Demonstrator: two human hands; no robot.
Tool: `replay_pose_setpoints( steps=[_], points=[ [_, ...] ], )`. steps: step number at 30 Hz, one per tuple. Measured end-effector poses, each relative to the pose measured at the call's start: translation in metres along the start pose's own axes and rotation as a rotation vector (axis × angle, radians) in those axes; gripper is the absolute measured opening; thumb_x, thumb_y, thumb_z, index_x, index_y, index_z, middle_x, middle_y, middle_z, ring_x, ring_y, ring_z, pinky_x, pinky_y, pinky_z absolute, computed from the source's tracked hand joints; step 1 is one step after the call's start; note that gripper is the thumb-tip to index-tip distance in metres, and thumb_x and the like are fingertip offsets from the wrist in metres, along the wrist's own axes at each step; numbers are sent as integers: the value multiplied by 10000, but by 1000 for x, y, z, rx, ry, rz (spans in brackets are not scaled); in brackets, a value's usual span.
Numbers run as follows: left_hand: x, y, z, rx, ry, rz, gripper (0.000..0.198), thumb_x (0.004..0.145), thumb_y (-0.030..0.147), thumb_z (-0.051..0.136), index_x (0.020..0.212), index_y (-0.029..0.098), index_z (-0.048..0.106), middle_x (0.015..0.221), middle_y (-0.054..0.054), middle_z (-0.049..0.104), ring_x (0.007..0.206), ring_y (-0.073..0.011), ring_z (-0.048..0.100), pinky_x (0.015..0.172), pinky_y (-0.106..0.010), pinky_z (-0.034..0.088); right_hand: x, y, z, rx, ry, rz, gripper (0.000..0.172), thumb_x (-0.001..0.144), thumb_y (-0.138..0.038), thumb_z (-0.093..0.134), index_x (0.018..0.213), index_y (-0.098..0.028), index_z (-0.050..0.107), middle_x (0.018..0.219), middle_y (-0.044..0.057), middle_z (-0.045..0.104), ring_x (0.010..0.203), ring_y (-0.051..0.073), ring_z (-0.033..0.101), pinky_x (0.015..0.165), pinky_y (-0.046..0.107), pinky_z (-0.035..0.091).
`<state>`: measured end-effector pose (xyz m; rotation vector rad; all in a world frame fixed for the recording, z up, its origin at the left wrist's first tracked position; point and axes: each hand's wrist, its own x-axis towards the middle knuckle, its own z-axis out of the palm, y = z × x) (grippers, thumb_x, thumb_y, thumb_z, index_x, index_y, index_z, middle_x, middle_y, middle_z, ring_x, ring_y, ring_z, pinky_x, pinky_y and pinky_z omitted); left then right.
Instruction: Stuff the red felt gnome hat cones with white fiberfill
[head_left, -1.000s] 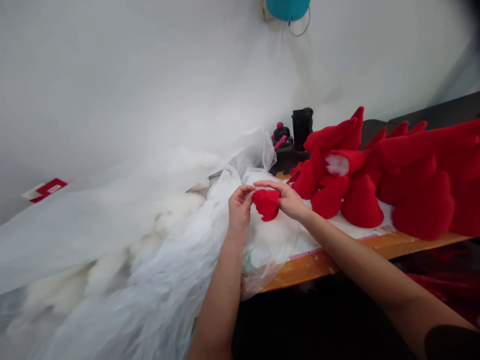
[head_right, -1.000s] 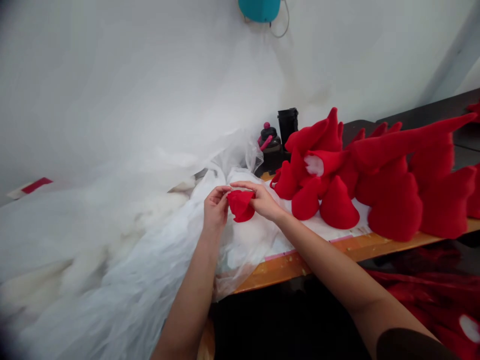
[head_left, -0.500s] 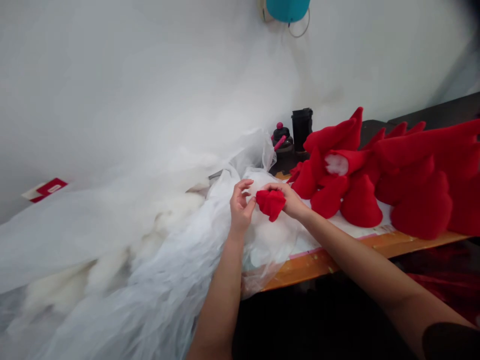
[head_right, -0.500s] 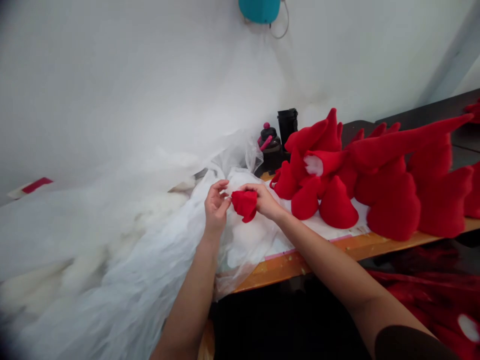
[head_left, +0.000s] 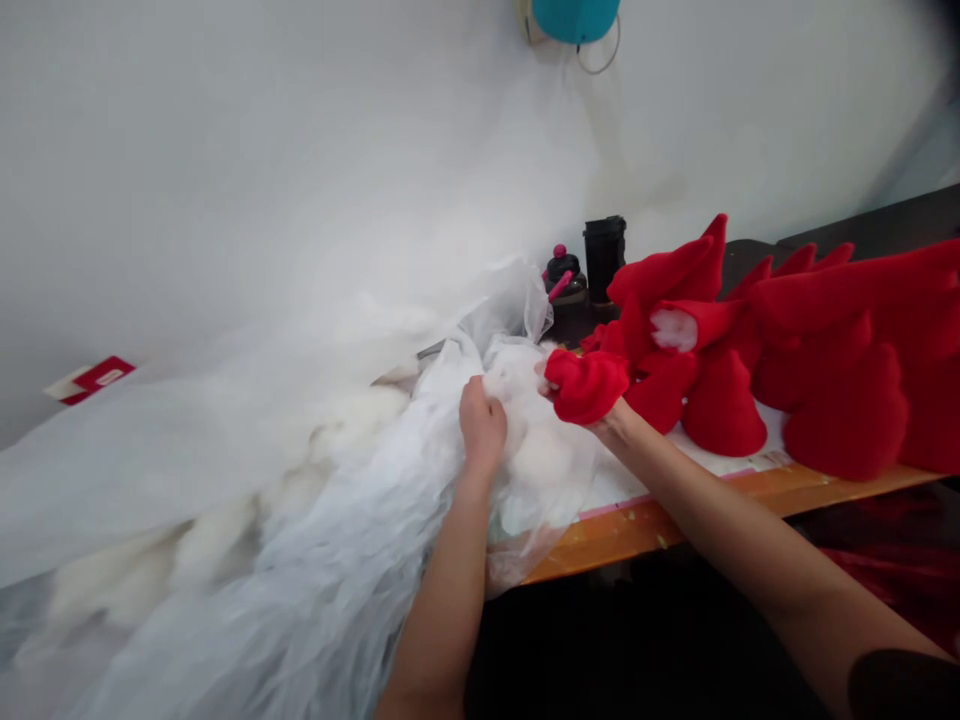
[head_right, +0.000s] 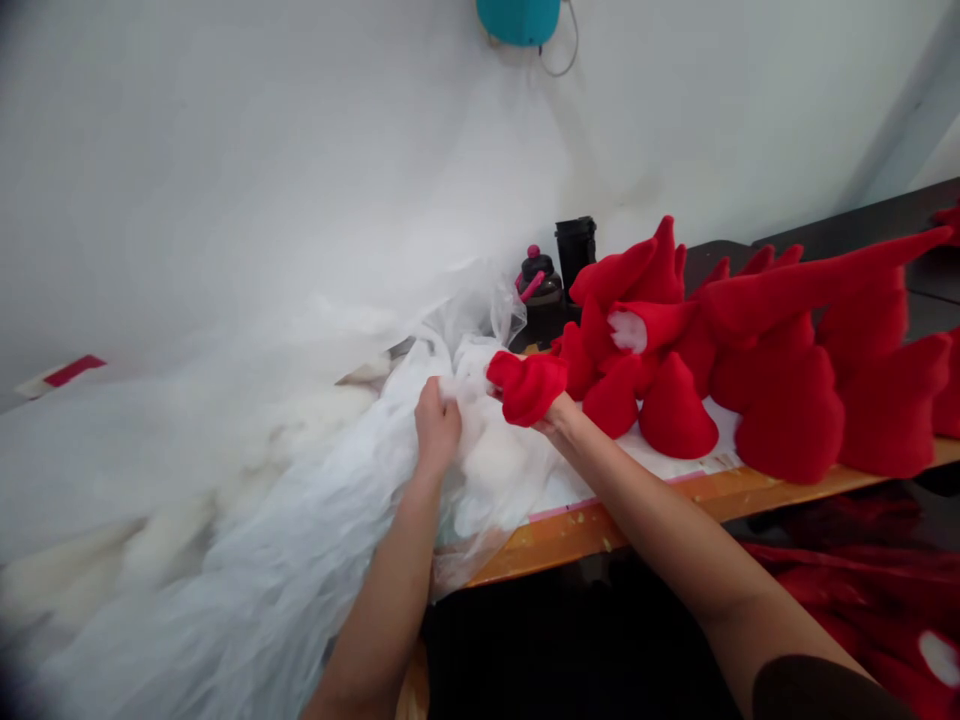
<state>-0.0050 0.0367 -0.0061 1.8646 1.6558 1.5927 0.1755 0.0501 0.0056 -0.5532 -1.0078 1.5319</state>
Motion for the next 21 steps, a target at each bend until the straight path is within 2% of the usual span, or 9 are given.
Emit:
replay_pose_setpoints(
  steps=[2,5,6,8,11,13,16,18,21],
  points=[
    [1,0,-3,85,153,-7,373,710,108,572,1072,201,565,999,-98,587,1055,-306,569,1002,-517,436,1,-5,2,57,37,-34,335,652,-495,750,791,-249,571,723,10,605,624,156,557,545,281,488],
    [-3,14,-8,133,300,209,522,775,256,643,1266,165,489,1212,-159,554,1188,-322,503,1071,-543,380,0,-10,9,69,98,-82,286,647,-422,756,796,-225,613,691,12,614,587,145,537,520,263,460],
    [-5,21,-9,116,296,314,516,815,311,632,1285,160,481,1229,-165,551,1193,-316,501,1069,-535,386,-1,-10,12,42,118,-119,271,649,-395,761,800,-216,625,696,14,624,593,144,545,533,262,465],
    [-10,34,-9,40,196,499,524,859,422,614,1296,160,489,1208,-164,562,1150,-297,532,1006,-488,451,-4,-9,17,-32,137,-205,257,655,-355,772,820,-204,645,741,17,653,643,151,579,600,273,494],
    [-16,41,-4,-48,-23,627,688,770,501,724,1322,174,476,1196,-155,575,1068,-274,580,881,-412,526,-7,-5,19,-162,111,-292,236,681,-316,775,853,-203,658,796,14,665,727,167,614,698,303,519],
    [-17,38,1,-71,-66,606,597,762,368,742,1278,194,497,1143,-123,609,1019,-246,610,859,-375,532,-8,-1,19,-264,111,-354,215,676,-289,776,840,-205,665,874,28,667,834,186,632,773,321,522],
    [-17,30,5,-157,-43,434,316,771,148,620,1077,209,570,976,-57,651,908,-198,637,811,-315,514,-6,3,19,-329,127,-397,162,643,-216,764,769,-196,663,1050,54,660,1003,203,629,898,330,493],
    [-16,27,6,-250,-54,282,239,750,118,587,971,208,577,885,-27,644,804,-172,620,733,-279,489,-5,5,20,-271,92,-336,135,646,-177,729,757,-194,652,1008,40,673,952,186,641,896,325,487],
    [-13,27,5,-351,-52,136,151,739,129,584,866,204,552,763,10,589,684,-137,551,645,-242,433,-4,8,22,-150,16,-219,147,648,-153,704,767,-199,632,792,-17,661,752,142,623,778,290,493]
  ],
)
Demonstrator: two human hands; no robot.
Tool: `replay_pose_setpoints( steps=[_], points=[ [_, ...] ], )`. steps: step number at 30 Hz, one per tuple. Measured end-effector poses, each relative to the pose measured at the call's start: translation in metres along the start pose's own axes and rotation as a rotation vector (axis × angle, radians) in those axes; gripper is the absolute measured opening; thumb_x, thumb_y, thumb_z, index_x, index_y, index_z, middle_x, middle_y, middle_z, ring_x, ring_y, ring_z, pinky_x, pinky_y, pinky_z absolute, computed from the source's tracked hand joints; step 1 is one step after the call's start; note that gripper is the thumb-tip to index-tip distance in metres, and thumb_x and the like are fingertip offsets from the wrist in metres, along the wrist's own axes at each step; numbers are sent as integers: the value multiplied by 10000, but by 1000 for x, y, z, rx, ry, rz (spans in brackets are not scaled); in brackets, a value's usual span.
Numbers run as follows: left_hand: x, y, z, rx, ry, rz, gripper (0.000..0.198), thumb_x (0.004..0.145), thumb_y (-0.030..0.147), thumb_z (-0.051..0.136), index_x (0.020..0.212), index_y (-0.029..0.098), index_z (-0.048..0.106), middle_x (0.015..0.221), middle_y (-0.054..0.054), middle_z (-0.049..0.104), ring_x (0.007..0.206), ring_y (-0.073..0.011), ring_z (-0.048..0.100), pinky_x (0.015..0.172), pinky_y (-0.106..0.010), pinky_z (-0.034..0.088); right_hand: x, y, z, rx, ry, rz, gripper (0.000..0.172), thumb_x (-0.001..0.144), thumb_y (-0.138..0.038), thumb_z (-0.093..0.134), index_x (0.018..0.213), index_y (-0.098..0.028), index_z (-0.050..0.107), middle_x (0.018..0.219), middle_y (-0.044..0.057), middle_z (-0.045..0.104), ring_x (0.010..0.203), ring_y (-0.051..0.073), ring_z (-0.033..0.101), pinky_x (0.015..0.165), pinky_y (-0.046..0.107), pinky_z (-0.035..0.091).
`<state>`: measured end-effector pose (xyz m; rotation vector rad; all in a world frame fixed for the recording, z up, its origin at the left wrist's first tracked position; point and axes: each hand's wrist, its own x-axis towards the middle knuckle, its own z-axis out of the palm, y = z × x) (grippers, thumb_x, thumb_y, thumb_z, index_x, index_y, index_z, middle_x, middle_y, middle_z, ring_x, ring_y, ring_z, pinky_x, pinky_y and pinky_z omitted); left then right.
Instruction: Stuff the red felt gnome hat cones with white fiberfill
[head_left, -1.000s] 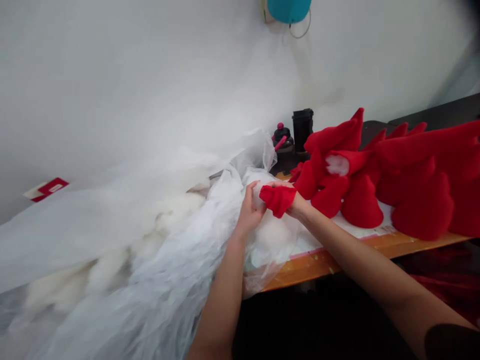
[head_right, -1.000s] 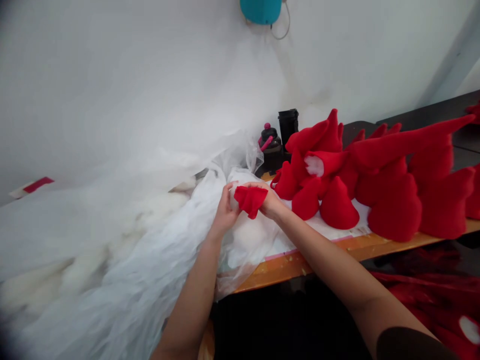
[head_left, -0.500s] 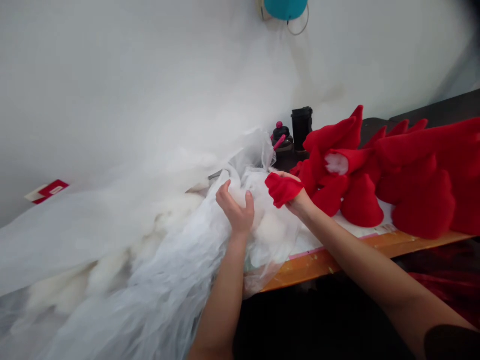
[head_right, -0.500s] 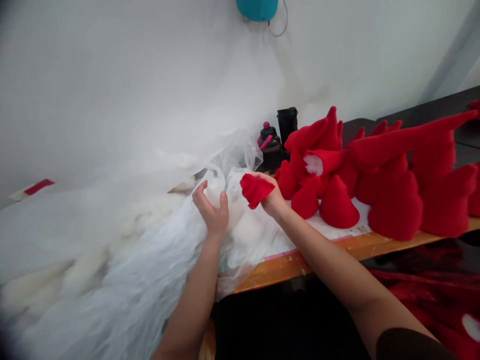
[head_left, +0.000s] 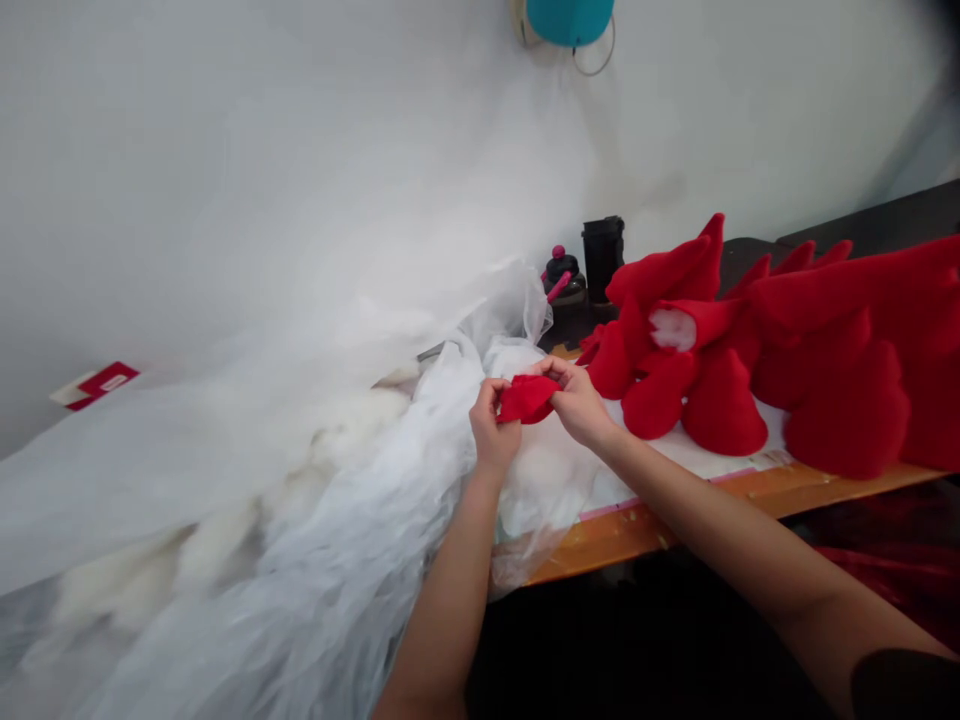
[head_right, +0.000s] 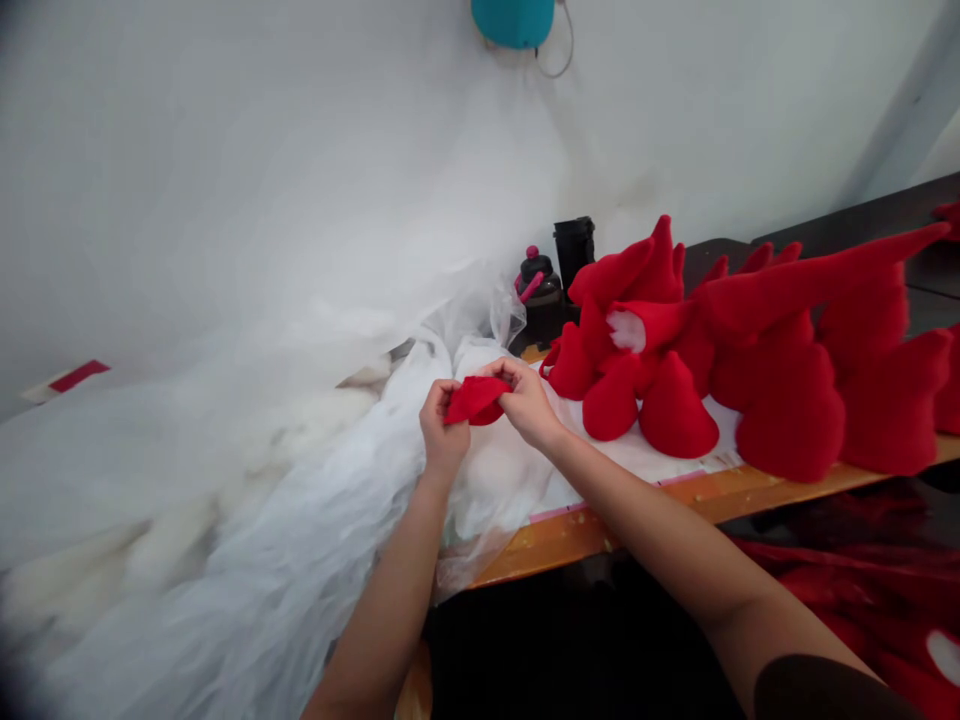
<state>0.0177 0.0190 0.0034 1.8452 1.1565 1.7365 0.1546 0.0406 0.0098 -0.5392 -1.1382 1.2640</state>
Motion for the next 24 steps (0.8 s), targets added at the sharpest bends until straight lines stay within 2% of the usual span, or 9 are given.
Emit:
replay_pose_setpoints(
  steps=[3,5,9,11,13,16,20,24],
  points=[
    [3,1,-1,-62,84,-91,79,769,151,572,805,199,520,717,26,547,666,-122,510,634,-229,402,-1,1,1,115,-65,123,180,636,-165,751,754,-189,618,698,-44,631,666,116,593,680,240,467],
    [4,-1,-3,-121,80,-149,66,806,197,577,791,196,513,715,29,540,663,-117,494,629,-228,392,-3,1,2,200,-124,218,222,639,-198,799,731,-181,598,668,-50,615,643,105,581,650,215,450],
    [5,-7,-2,-177,12,-226,179,737,244,686,734,188,516,667,40,524,627,-112,464,595,-227,365,-10,-1,4,336,-266,429,261,696,-291,831,847,-175,652,799,-4,675,714,108,607,674,201,470],
    [6,-8,2,-177,32,-258,192,716,232,661,662,189,483,613,46,486,590,-105,429,575,-228,344,-15,-3,4,363,-312,522,305,729,-350,822,940,-173,690,859,25,697,737,119,618,667,201,486],
    [6,-7,6,-196,45,-278,222,728,239,604,602,196,425,566,50,434,553,-99,381,553,-232,321,-18,-5,3,378,-322,586,320,735,-393,817,937,-172,704,823,28,693,678,116,597,603,192,479],
    [7,-2,9,-259,34,-280,268,731,256,596,573,203,387,536,50,395,532,-100,344,534,-244,296,-22,-8,0,399,-354,626,321,713,-416,818,885,-174,694,758,19,666,592,102,550,518,181,450],
    [6,4,9,-297,19,-282,319,735,279,656,570,204,393,539,47,390,535,-102,336,532,-258,284,-25,-9,-1,411,-429,607,375,629,-346,850,906,-175,666,709,-4,629,547,83,506,484,166,430],
    [4,9,10,-417,-22,-340,401,812,368,638,574,211,356,533,46,328,518,-96,293,512,-271,267,-31,-10,-3,441,-455,623,431,583,-286,858,932,-177,630,641,-36,584,470,62,418,401,164,345]
  ],
)
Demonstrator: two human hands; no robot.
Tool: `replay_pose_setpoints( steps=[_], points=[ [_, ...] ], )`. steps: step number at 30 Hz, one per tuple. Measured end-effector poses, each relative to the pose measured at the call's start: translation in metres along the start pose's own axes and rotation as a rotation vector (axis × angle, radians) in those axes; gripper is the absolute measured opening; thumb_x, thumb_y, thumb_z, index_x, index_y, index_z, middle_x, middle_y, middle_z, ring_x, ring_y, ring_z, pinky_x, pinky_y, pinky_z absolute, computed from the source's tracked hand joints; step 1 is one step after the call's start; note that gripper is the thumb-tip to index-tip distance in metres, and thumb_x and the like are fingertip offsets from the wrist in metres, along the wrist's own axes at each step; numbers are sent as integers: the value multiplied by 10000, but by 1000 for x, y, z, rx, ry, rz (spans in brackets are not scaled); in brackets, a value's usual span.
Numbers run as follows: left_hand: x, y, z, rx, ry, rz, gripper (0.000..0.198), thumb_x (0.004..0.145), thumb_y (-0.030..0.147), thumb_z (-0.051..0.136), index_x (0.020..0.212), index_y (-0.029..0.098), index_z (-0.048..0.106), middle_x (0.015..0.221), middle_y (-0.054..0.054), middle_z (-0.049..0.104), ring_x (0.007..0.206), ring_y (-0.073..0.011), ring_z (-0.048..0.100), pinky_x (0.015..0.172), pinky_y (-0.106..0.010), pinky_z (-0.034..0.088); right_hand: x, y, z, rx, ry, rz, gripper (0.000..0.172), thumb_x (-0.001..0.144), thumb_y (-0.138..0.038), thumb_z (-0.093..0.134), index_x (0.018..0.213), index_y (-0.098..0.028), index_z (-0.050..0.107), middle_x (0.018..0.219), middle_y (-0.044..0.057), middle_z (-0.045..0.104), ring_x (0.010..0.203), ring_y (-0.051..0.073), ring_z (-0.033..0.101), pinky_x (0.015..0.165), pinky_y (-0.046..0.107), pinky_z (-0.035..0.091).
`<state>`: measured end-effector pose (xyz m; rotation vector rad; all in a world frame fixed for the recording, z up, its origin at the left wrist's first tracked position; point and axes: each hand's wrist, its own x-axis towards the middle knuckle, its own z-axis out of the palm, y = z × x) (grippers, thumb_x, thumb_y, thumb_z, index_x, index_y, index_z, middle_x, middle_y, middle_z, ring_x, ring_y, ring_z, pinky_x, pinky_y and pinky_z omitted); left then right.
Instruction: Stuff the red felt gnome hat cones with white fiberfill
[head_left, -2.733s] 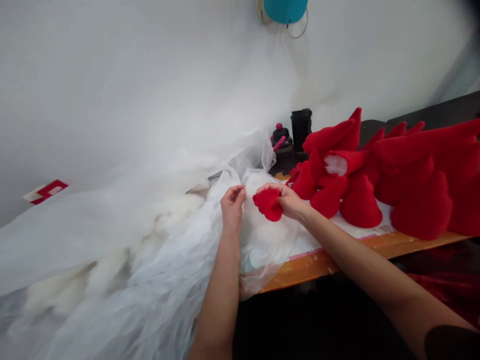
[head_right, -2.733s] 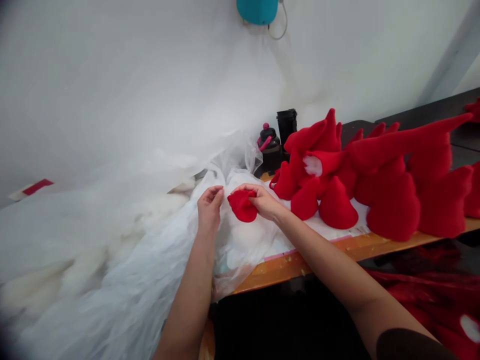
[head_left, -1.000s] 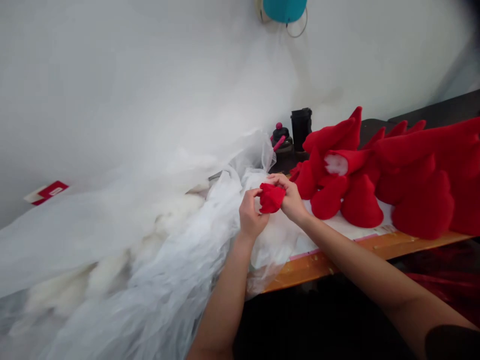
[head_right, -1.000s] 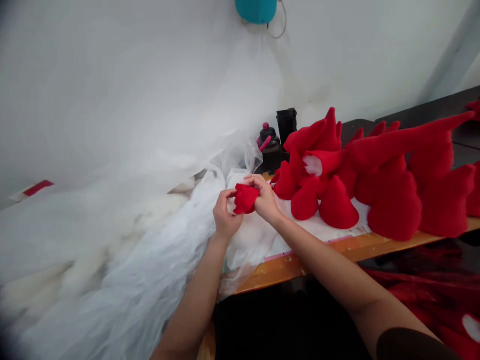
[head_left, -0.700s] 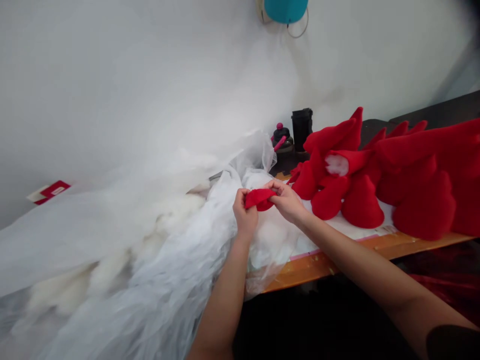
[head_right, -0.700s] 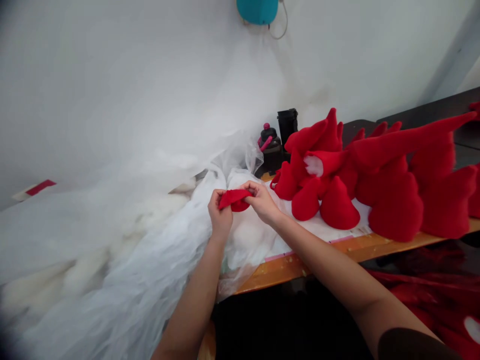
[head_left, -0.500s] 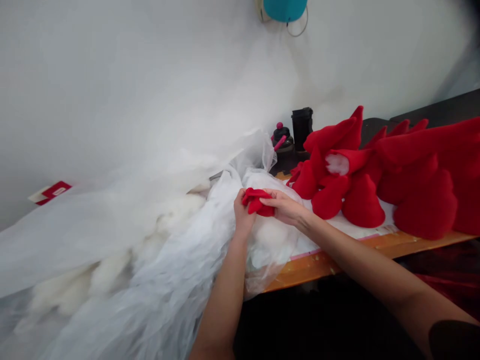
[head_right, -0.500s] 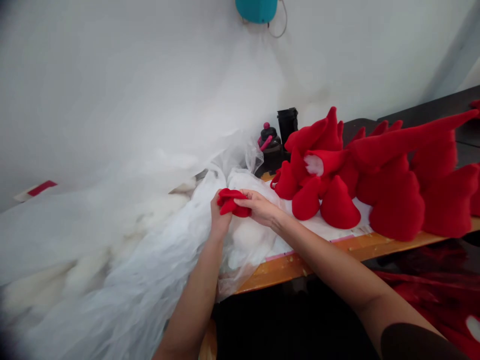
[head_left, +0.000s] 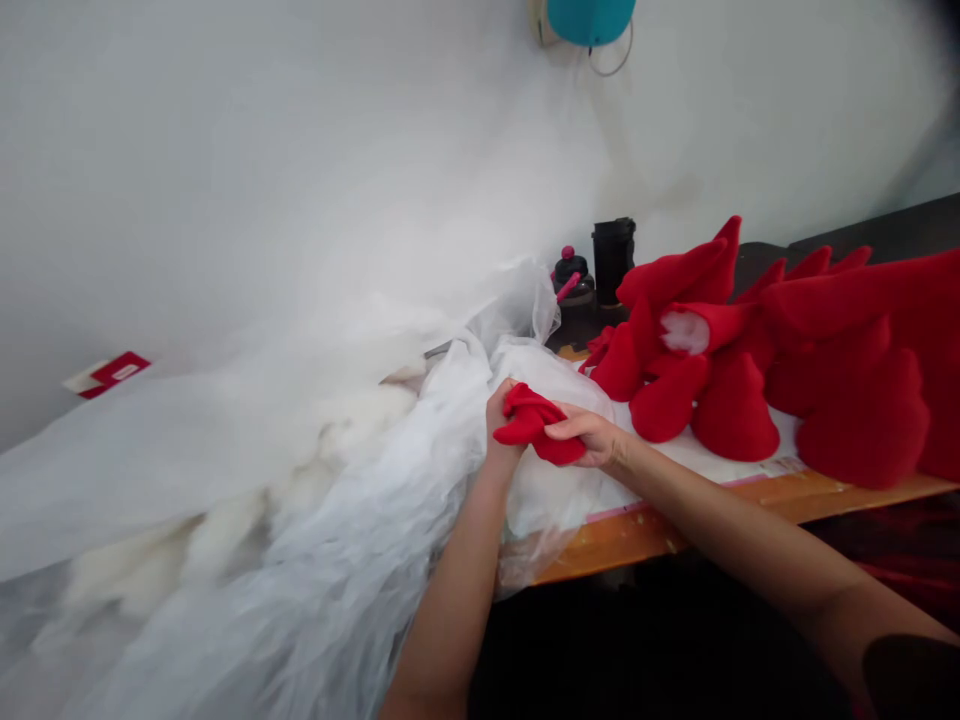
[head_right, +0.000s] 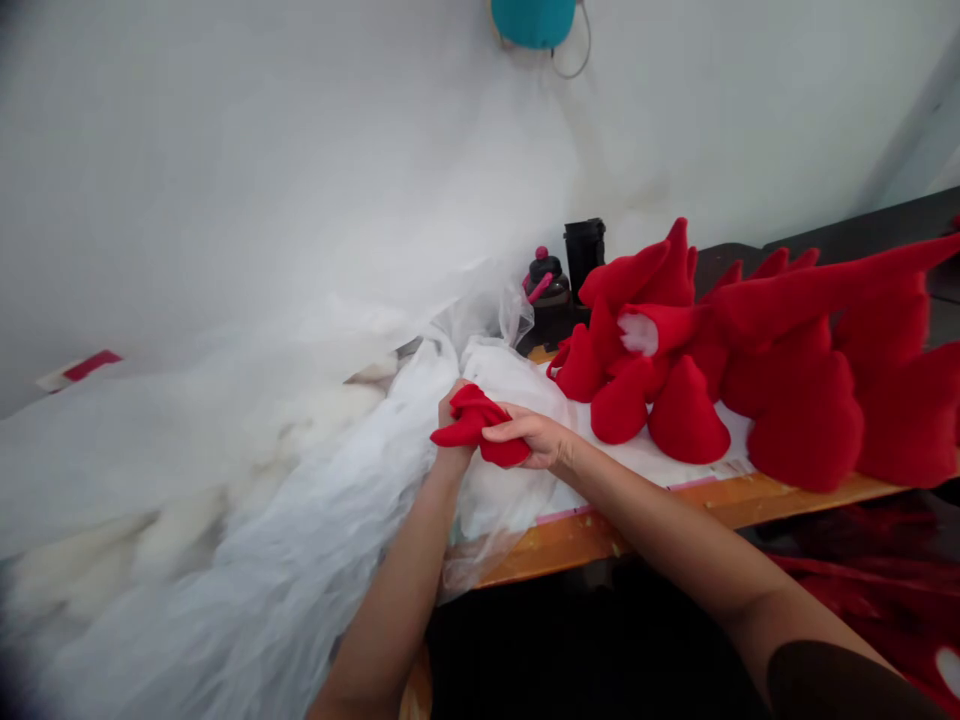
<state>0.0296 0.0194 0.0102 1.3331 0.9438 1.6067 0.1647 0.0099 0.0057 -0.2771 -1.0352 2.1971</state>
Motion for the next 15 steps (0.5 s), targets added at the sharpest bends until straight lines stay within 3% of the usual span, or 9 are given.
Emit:
replay_pose_setpoints(
  steps=[3,5,8,10,12,15],
  points=[
    [-2,0,1,-13,-34,-23,435,813,385,669,574,213,350,535,44,317,511,-90,282,493,-274,263,-2,1,2,-5,-30,44,391,598,-268,838,901,-178,608,555,-72,507,405,50,344,356,167,265],
    [-1,-2,0,-24,-53,-54,418,795,366,703,584,210,378,548,38,350,518,-89,317,496,-271,289,0,1,6,-10,5,29,370,617,-248,824,919,-183,619,589,-59,537,433,61,401,381,167,308],
    [3,-3,-6,-107,-40,-148,326,824,369,666,644,205,449,590,20,449,543,-106,443,548,-270,395,7,1,15,5,87,-94,433,617,-202,826,1014,-207,654,826,3,664,686,115,606,577,188,486],
    [6,-1,-12,-188,-18,-196,240,851,394,601,736,201,517,676,-9,561,611,-140,562,635,-301,486,12,0,18,13,142,-156,452,618,-199,831,1039,-213,667,946,20,688,837,141,643,712,209,520],
    [7,5,-16,-243,18,-185,226,857,423,541,869,200,573,833,-54,659,749,-191,659,751,-358,540,16,-2,17,15,205,-189,417,647,-242,830,1030,-206,668,938,21,689,837,143,643,730,216,517],
    [4,17,-17,-239,132,-46,354,852,487,481,999,198,625,1059,-114,697,974,-256,689,876,-421,543,19,-4,10,3,293,-268,352,725,-345,801,1010,-207,648,903,17,679,787,136,632,699,221,512]
  ],
)
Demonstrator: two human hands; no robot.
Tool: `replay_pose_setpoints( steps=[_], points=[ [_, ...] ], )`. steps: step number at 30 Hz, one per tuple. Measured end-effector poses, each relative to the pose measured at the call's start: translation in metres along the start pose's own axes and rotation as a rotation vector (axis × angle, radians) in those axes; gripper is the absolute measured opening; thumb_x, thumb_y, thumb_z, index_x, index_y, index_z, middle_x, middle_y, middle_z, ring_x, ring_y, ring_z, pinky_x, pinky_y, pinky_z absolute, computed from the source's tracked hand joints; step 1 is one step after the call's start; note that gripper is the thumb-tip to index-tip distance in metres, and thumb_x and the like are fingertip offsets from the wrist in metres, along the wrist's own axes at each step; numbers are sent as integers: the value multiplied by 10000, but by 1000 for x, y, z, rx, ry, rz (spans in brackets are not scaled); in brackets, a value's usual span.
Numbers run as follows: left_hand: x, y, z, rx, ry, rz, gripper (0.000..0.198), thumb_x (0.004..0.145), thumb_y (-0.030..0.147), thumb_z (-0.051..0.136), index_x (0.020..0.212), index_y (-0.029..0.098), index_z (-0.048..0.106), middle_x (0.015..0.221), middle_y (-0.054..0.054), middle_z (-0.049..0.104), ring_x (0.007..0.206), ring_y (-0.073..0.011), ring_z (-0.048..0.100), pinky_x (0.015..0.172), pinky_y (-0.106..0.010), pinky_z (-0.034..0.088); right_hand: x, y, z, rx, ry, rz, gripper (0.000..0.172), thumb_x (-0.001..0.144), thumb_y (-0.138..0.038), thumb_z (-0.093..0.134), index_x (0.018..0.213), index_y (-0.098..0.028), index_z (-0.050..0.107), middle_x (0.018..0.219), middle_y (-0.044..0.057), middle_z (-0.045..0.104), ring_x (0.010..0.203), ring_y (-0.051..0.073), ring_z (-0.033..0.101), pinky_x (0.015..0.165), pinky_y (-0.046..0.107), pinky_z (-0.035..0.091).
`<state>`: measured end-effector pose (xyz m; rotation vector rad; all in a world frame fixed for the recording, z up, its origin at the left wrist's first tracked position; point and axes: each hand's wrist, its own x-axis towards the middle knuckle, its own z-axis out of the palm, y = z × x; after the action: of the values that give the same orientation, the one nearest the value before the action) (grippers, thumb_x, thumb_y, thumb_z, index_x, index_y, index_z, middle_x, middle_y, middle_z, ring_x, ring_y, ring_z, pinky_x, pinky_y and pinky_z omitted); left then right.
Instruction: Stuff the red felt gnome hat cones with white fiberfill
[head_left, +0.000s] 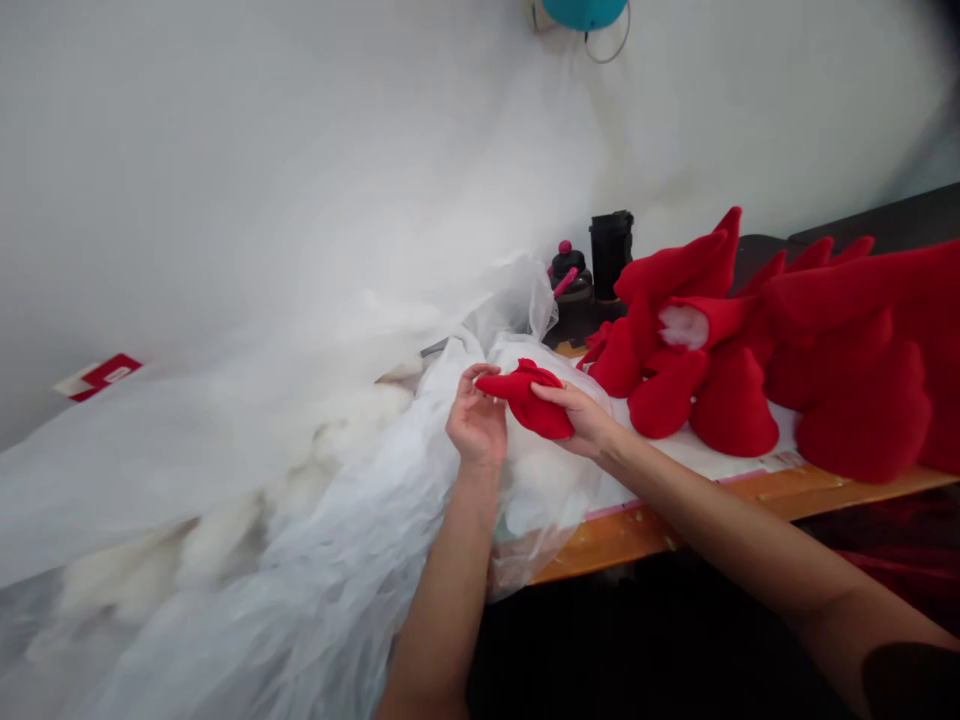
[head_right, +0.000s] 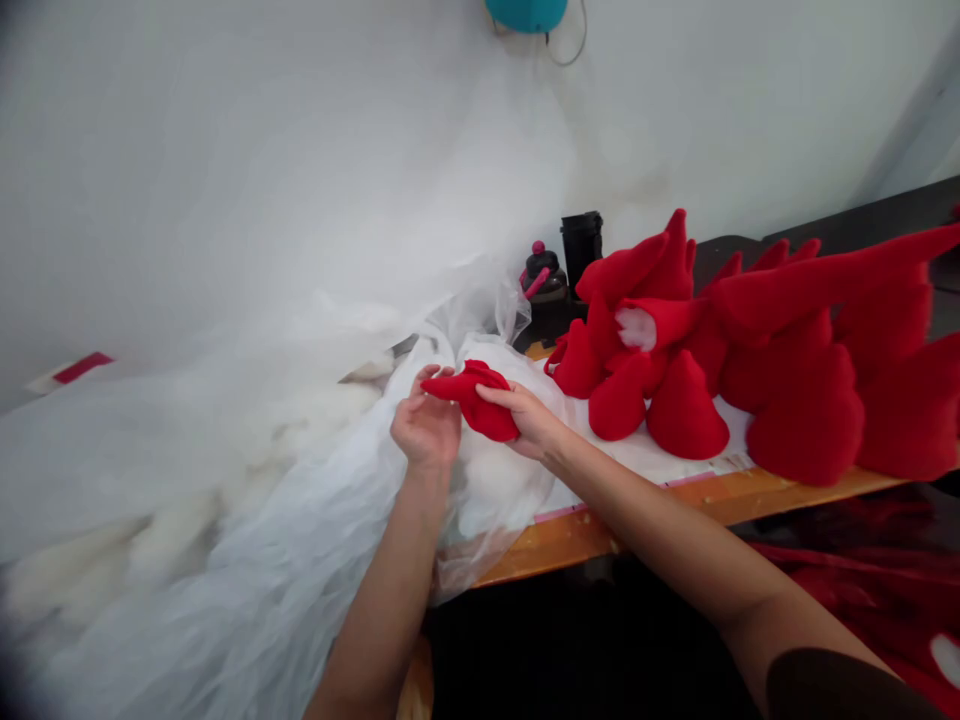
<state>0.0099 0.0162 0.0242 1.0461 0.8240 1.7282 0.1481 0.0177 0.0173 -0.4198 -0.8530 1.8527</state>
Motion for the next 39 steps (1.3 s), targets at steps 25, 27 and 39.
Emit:
replay_pose_setpoints(
  steps=[25,27,39],
  points=[
    [-22,-9,16,233,-201,-22,450,886,652,542,640,287,633,705,-55,651,832,-248,686,774,-455,615,-17,1,0,-514,-284,322,495,683,-456,834,1010,-233,538,508,-117,425,394,67,344,355,173,234],
    [-25,-8,18,273,-244,-67,454,890,653,531,649,288,651,697,-54,654,801,-244,686,735,-446,619,-17,3,-1,-503,-275,378,486,661,-478,840,954,-234,540,468,-114,417,374,72,334,341,185,214],
    [-7,3,11,-209,-8,-55,492,847,668,612,1007,206,662,936,-57,732,870,-177,706,849,-332,561,-13,3,5,-299,-401,279,400,842,-546,674,1015,-209,544,417,-111,443,311,73,331,316,171,258]
  ],
)
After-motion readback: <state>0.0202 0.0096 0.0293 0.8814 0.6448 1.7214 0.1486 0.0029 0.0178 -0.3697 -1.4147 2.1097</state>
